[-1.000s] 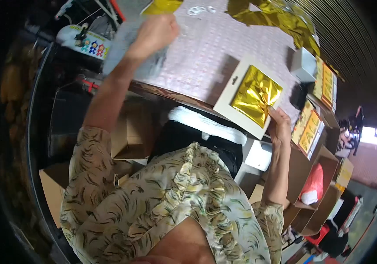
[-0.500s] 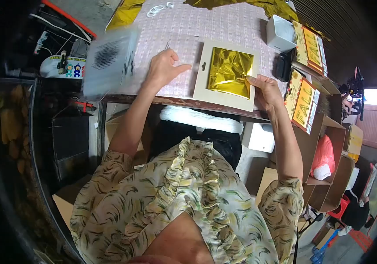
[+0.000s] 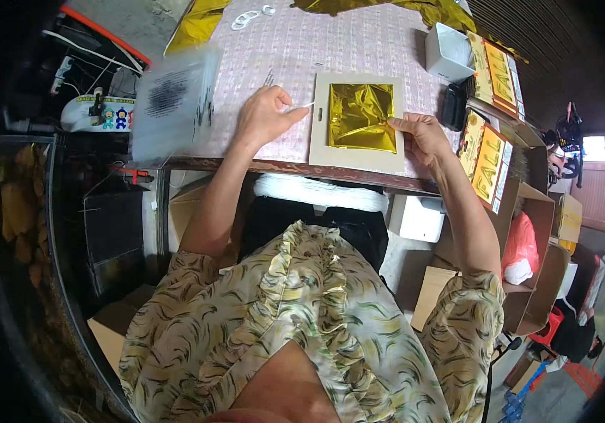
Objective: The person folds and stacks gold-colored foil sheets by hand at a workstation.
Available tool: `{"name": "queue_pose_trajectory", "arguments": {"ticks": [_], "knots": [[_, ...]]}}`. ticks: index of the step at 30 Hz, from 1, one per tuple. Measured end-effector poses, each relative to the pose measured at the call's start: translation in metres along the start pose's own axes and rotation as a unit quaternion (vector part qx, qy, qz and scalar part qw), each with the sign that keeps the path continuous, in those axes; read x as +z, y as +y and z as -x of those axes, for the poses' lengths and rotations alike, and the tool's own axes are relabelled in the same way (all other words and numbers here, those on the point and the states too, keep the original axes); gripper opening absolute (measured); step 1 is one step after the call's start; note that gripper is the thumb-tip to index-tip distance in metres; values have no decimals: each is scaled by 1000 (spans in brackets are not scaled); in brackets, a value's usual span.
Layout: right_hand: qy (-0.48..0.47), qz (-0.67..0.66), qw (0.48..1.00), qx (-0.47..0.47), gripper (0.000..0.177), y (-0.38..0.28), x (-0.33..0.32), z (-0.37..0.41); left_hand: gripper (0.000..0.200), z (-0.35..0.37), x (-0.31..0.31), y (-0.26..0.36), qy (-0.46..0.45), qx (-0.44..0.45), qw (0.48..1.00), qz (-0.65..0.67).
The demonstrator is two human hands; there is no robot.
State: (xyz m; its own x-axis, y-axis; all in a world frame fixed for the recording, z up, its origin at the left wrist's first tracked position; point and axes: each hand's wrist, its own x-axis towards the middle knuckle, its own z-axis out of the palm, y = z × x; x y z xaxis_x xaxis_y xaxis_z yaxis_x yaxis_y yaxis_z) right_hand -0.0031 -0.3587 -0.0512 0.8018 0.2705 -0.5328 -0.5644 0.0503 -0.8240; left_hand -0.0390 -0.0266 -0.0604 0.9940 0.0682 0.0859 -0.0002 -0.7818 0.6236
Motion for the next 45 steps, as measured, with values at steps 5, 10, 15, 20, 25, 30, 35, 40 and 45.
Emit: {"name": "queue_pose_trajectory", "arguments": {"ticks": [5, 10, 15, 20, 25, 30, 35, 40, 45], "knots": [[9, -26, 1000, 1, 6, -2, 4, 6, 45, 1, -3, -1, -14, 5, 1000, 10], [4, -11, 1000, 4, 7, -4, 5, 7, 34, 0, -10, 8, -23, -23, 999, 5], [-4, -5, 1000, 21, 14, -4, 0, -2, 20, 1, -5, 5, 4, -6, 1000, 25], [-12, 27, 999, 15, 21, -13, -3, -20, 16, 3, 0, 9, -20, 32, 998, -42], [-3, 24, 999, 23, 20, -14, -3, -36, 16, 4, 3, 18, -15, 12, 999, -43], [14, 60, 998, -23, 9, -11, -5, -41, 20, -1, 5, 5, -50, -17, 998, 33], [18, 57, 997, -43, 6, -6, 3, -37, 26, -2, 6, 9, -49, -56, 996, 45], [30, 67, 996, -56, 6, -8, 6, -30, 21, 4, 14, 10, 15, -62, 996, 62], [10, 39, 998, -49, 7, -4, -6, -32, 21, 9, 22, 4, 109, 47, 992, 34]]}}
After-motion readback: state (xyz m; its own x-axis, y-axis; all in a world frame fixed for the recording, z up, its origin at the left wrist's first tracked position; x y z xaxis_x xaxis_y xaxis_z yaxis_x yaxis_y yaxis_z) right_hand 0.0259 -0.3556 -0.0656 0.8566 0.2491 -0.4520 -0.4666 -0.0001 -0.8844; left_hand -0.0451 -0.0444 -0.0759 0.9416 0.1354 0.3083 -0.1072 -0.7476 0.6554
